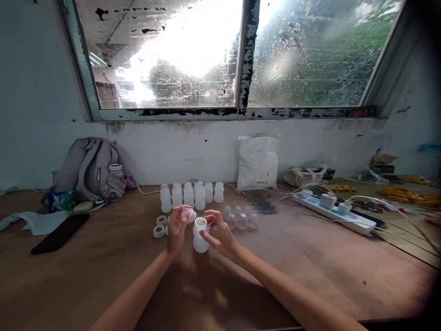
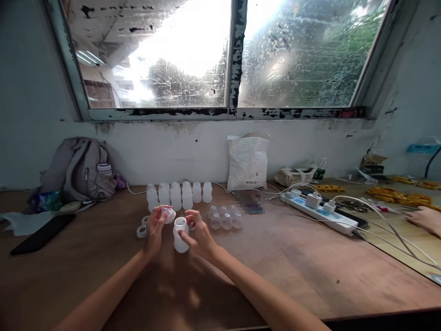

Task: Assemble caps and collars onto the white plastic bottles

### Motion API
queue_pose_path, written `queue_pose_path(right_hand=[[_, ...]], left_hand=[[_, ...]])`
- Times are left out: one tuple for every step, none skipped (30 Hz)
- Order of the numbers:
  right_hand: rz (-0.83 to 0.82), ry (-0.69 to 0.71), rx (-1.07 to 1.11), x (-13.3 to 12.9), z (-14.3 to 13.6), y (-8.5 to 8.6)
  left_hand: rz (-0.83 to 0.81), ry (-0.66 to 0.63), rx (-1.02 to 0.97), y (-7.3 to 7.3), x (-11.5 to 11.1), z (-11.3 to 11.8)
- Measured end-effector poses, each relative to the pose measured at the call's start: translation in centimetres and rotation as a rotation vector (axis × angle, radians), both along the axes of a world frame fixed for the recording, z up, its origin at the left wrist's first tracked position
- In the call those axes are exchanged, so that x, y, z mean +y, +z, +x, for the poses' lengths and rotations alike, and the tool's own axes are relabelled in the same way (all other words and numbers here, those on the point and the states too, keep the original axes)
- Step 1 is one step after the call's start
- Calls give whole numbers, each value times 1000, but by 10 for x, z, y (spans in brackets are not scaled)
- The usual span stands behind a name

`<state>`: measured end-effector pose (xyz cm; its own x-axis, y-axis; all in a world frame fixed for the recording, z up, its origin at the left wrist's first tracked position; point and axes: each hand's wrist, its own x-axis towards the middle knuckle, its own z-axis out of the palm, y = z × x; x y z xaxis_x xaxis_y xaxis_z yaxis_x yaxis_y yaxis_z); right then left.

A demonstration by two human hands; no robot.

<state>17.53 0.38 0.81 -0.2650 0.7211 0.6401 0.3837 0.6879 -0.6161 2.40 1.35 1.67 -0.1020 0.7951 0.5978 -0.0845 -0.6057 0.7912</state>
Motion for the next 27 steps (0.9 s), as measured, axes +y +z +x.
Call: queue_pose_path(right_hand=[[-11,10,12,0,-2,-2],[-27,22,22,0,-3,-5],[-49,40,31,0,-4,-7],[-77,64,37,0,-5,-10],[-108,91,39,0,-6,-13],[-139,120,37,1,-6,-16],[-168,147,31,1,-7,-19],[-192,167,24,0,-8,-22],[-210,178,19,0,-9,-25],[-225,179,14,0,-9,-27],[-236,172,10,1,-10,-29],[-246,158,7,1,-10,-30],[-253,142,3,1,-11,-31],[-257,129,0,1,-11,-31],[-259,119,-3,1,-11,-31],[-259,112,-5,2,-11,-30],[-257,107,-9,2,-11,-30],[-255,104,-13,2,-11,-29],[-252,100,-19,2,-11,-29],[-250,96,-25,2,-11,-28],[-247,91,-29,2,-11,-28],[-244,88,-32,2,-10,-29],[-243,87,-35,2,-10,-29],[-243,87,-38,3,-10,-29],[-243,89,-41,4,-10,-30],[-244,91,-43,4,-10,-31],[-244,92,-42,5,-9,-31]], left_hand=[[12,-22,26,2,-2,1],[18,-48,52,2,-4,3],[19,-78,78,2,-5,4],[17,-107,102,1,-5,5],[13,-130,125,-1,-4,7],[10,-141,146,-3,-3,7],[7,-144,167,-6,-3,7],[4,-143,190,-8,-2,7],[4,-138,213,-10,-1,7],[5,-133,235,-11,-1,6],[9,-131,259,-13,0,5],[17,-132,283,-14,0,4],[29,-131,306,-14,0,3],[45,-126,327,-15,0,3],[60,-120,346,-16,0,3],[73,-113,365,-16,0,3],[82,-105,381,-17,0,3],[89,-98,394,-17,1,3],[95,-92,406,-18,1,4],[106,-83,416,-18,2,4],[121,-70,423,-18,2,4],[141,-53,427,-18,3,4],[160,-38,429,-18,3,3],[175,-27,429,-18,3,3],[180,-23,427,-18,4,3],[173,-27,423,-18,4,3],[155,-37,415,-19,5,4]])
